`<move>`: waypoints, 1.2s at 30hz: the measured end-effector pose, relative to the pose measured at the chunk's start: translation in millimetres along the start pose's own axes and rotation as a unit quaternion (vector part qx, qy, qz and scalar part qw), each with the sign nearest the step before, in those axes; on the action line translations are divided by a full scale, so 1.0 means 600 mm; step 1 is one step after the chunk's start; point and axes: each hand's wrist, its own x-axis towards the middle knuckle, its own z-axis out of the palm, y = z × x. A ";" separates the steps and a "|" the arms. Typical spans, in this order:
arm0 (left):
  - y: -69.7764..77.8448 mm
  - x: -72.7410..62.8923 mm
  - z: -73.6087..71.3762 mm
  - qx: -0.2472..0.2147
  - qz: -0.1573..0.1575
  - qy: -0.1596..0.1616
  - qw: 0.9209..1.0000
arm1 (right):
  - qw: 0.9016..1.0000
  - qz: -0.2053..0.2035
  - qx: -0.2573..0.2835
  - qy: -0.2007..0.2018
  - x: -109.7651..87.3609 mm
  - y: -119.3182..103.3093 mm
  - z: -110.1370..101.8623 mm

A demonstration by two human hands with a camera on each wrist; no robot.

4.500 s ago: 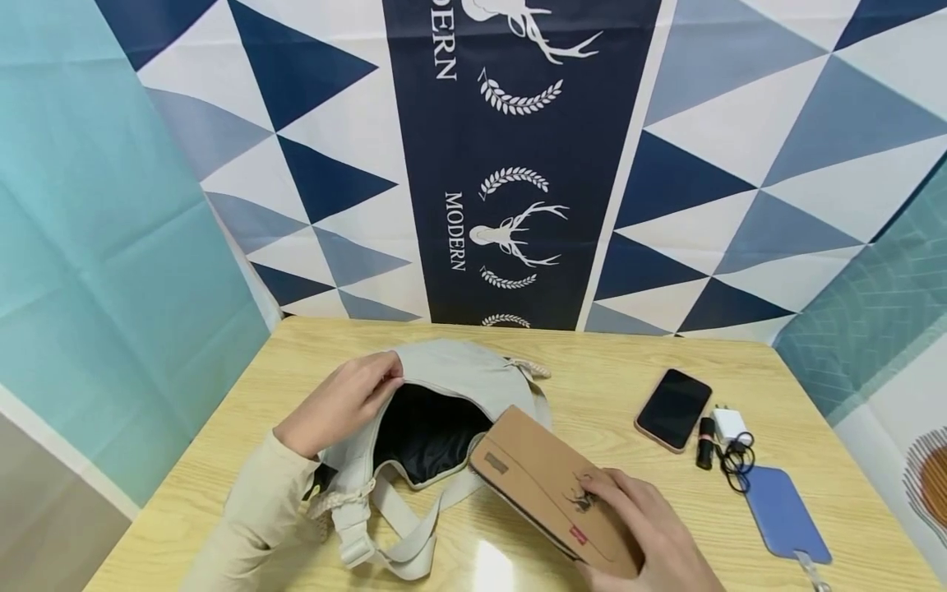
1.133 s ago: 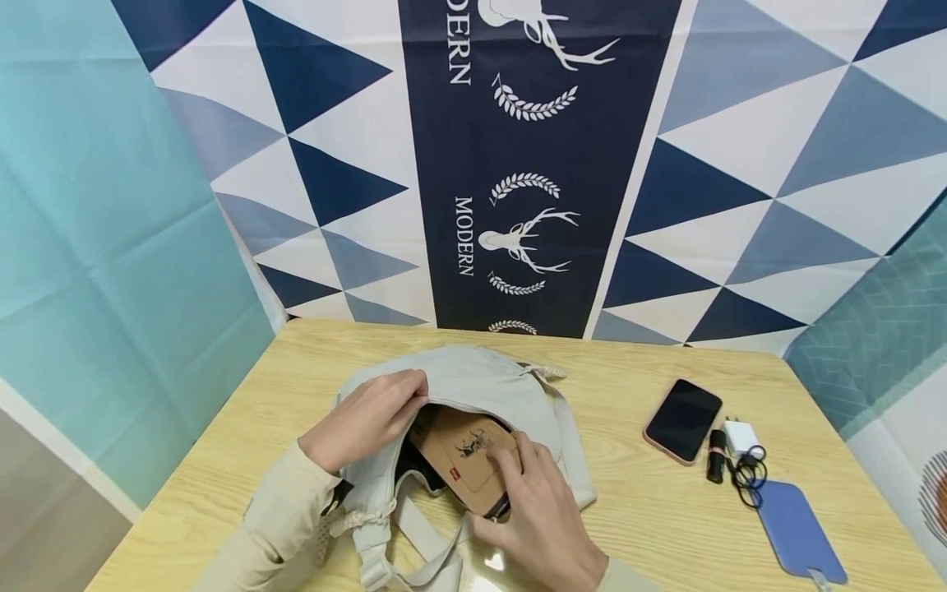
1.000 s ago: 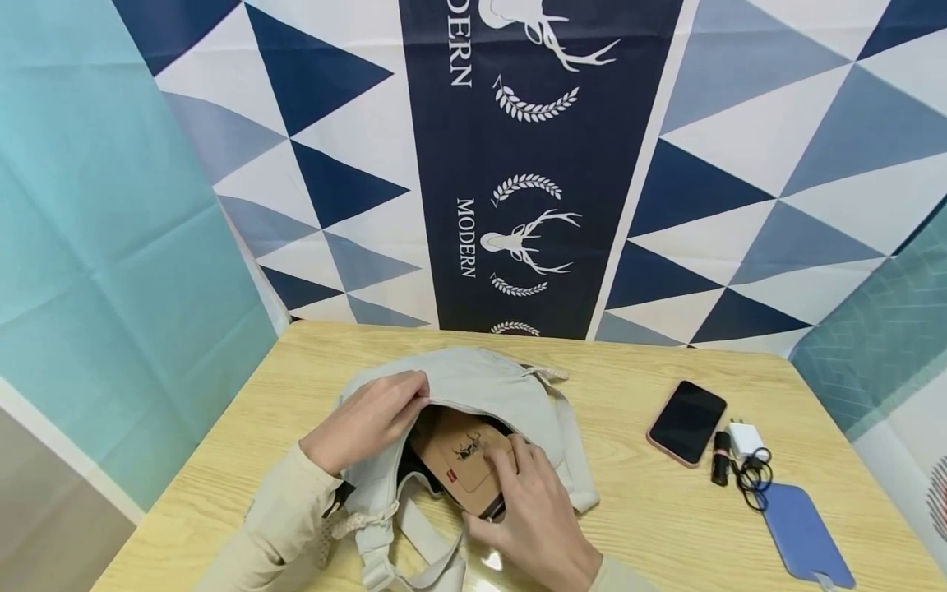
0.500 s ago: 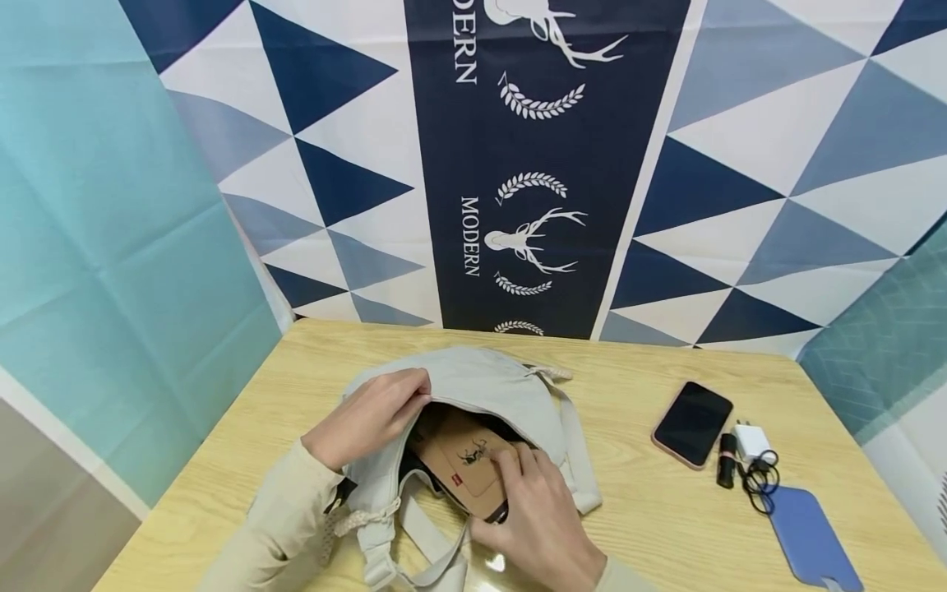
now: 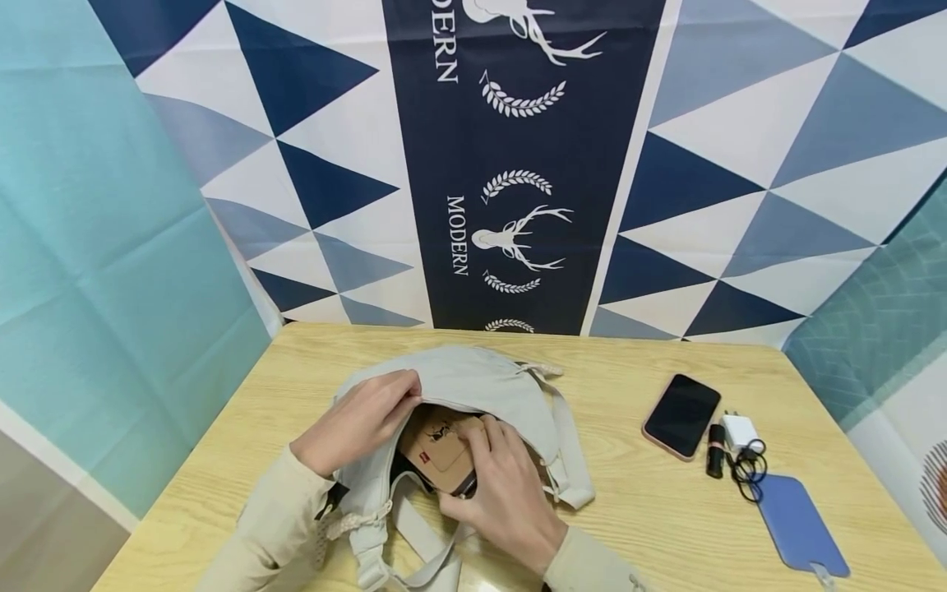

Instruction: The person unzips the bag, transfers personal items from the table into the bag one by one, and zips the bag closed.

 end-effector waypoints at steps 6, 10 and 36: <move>-0.002 -0.002 -0.004 -0.001 0.000 0.003 1.000 | 1.000 -0.004 0.003 0.006 0.013 -0.001 0.013; -0.004 -0.002 -0.007 0.004 0.000 0.010 1.000 | 1.000 0.011 -0.003 -0.008 0.016 0.003 0.014; -0.006 0.000 -0.006 -0.013 0.024 0.021 0.999 | 0.999 0.002 0.038 -0.012 0.016 0.019 0.017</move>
